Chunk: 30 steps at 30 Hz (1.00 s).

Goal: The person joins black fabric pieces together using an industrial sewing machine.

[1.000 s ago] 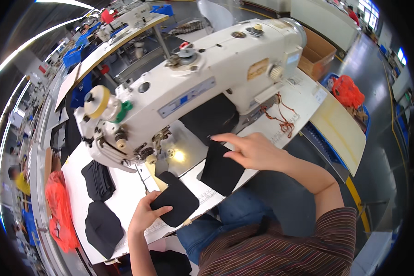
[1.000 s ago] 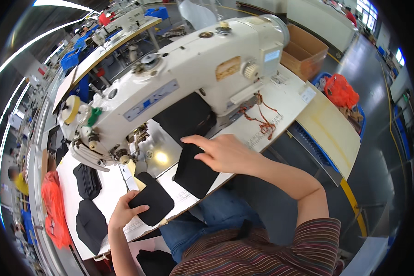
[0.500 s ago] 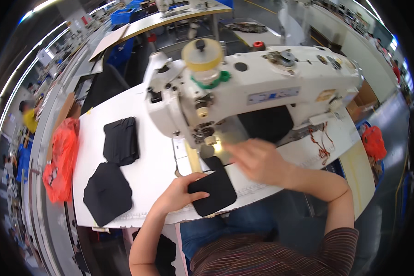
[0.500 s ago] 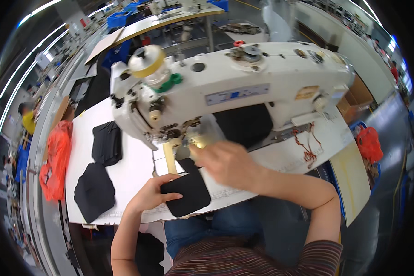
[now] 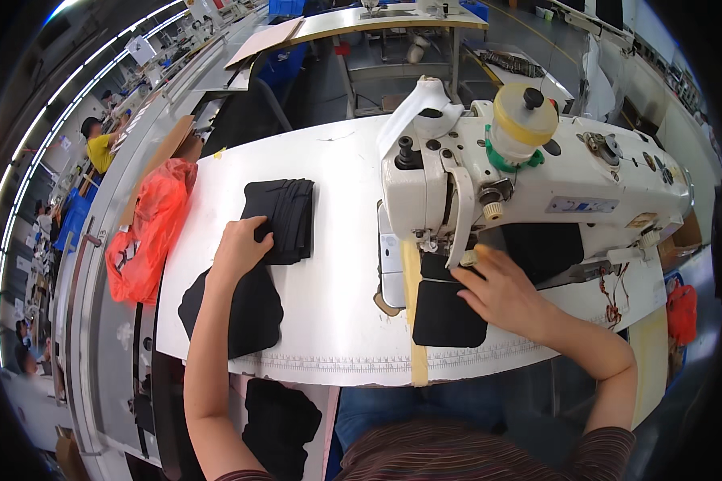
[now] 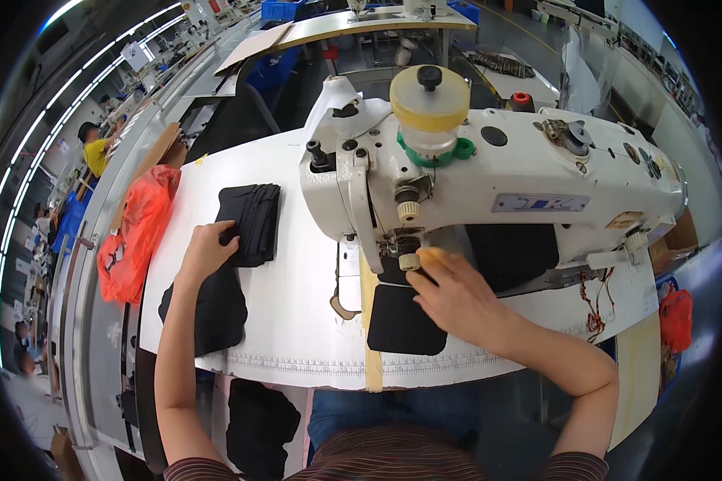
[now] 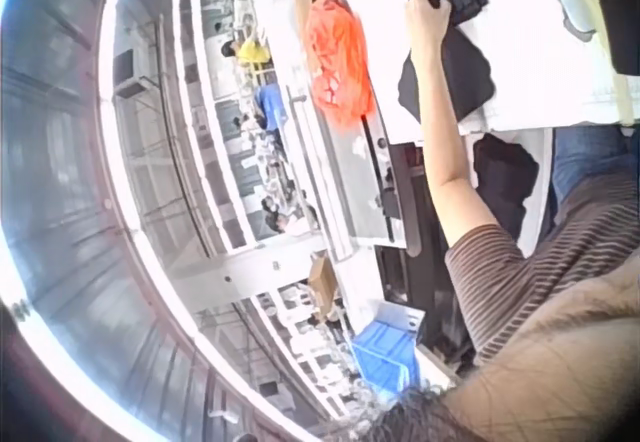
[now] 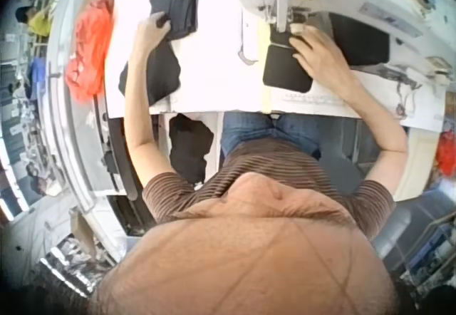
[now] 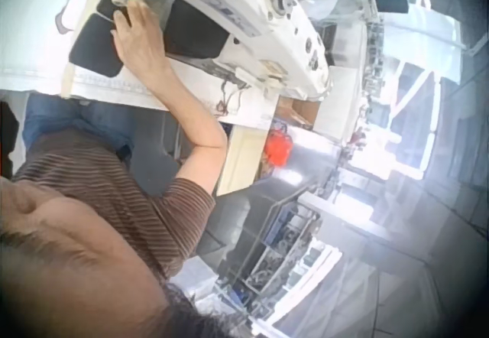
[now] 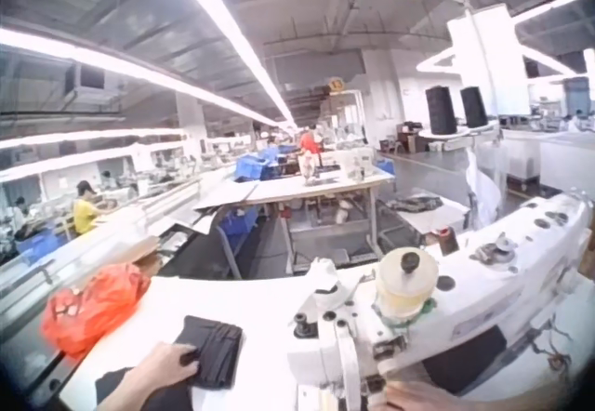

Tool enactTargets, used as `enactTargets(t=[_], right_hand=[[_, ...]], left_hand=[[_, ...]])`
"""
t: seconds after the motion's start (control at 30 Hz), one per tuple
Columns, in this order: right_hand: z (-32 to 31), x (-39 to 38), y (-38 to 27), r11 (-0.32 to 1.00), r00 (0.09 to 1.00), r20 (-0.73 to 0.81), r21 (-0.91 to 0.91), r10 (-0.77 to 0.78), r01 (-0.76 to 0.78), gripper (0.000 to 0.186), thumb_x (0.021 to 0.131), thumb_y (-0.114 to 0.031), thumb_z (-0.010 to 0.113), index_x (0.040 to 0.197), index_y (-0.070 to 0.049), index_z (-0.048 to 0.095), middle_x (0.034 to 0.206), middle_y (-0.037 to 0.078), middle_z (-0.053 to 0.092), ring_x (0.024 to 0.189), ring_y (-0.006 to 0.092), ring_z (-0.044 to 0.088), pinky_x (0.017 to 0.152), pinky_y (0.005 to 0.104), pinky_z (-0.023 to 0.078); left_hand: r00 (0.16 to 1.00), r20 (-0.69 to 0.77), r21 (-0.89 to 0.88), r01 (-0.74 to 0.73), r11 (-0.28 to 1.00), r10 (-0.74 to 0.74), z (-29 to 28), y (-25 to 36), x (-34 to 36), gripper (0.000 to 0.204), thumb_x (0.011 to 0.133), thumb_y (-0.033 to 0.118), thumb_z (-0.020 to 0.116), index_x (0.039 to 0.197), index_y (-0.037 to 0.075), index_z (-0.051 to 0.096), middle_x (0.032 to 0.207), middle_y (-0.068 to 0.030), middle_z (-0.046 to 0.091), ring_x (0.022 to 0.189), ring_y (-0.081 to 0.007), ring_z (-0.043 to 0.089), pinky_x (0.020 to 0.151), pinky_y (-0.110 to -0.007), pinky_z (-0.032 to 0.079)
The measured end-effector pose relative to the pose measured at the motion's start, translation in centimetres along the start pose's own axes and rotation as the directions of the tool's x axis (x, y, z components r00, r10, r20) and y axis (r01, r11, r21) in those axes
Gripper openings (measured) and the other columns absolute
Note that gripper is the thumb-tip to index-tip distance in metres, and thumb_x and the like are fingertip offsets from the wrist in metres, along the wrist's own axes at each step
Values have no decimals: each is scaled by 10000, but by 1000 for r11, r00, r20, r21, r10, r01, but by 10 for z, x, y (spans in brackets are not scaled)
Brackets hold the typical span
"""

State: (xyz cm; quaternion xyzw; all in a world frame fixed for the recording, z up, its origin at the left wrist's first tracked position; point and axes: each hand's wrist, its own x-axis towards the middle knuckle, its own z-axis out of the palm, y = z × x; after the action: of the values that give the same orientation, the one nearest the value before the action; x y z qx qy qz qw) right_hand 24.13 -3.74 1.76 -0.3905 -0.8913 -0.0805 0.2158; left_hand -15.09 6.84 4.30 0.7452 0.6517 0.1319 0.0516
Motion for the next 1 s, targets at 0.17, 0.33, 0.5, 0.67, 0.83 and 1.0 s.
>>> enactTargets(t=[0.17, 0.33, 0.5, 0.67, 0.83, 1.0], right_hand=[[22, -2, 14, 988, 985, 162, 149, -66, 41, 361, 777, -98, 679, 1113, 15, 614, 972, 127, 627, 939, 221, 627, 711, 300, 557], [23, 15, 9, 992, 973, 216, -78, -82, 101, 386, 726, -15, 627, 1109, 30, 602, 817, 79, 600, 804, 211, 621, 654, 308, 549], [31, 13, 9, 994, 983, 179, -94, -42, 59, 437, 734, -16, 590, 1171, -18, 598, 746, 72, 575, 663, 223, 617, 601, 321, 523], [41, 1, 18, 987, 993, -20, -118, -116, 113, 381, 729, -61, 613, 1106, -116, 599, 772, 30, 518, 788, 165, 578, 675, 287, 509], [33, 4, 13, 986, 993, -9, -117, -116, 115, 340, 733, -56, 612, 1070, -99, 632, 805, 42, 557, 788, 185, 579, 714, 305, 503], [41, -1, 14, 987, 985, -67, -27, -159, 158, 272, 735, -52, 610, 1003, -17, 640, 883, 50, 593, 853, 188, 592, 734, 301, 516]], left_hand=[[994, -84, -54, -78, 995, 73, 8, -11, 8, 264, 779, 94, 670, 1011, -31, 685, 917, -221, 682, 864, -369, 656, 837, -387, 514], [980, -172, 34, -92, 995, 97, 18, -9, 9, 227, 787, 118, 672, 975, -3, 707, 908, -209, 685, 857, -368, 653, 812, -397, 519], [991, -65, -7, 118, 993, -118, 1, -6, 23, 142, 819, 159, 672, 890, 58, 743, 811, -151, 700, 745, -339, 664, 719, -393, 526], [973, -226, -49, 38, 998, -48, 6, -1, 18, 141, 814, 144, 677, 881, 29, 723, 760, -161, 680, 688, -312, 660, 670, -369, 514], [990, 19, -417, -119, 901, 140, 4, 84, -34, 173, 788, 21, 660, 939, -59, 689, 689, -159, 677, 550, -164, 638, 549, -271, 498], [886, 403, -513, 9, 858, 232, 25, 113, -70, 216, 782, 66, 707, 966, -46, 705, 710, -145, 687, 597, -143, 645, 599, -266, 521]])
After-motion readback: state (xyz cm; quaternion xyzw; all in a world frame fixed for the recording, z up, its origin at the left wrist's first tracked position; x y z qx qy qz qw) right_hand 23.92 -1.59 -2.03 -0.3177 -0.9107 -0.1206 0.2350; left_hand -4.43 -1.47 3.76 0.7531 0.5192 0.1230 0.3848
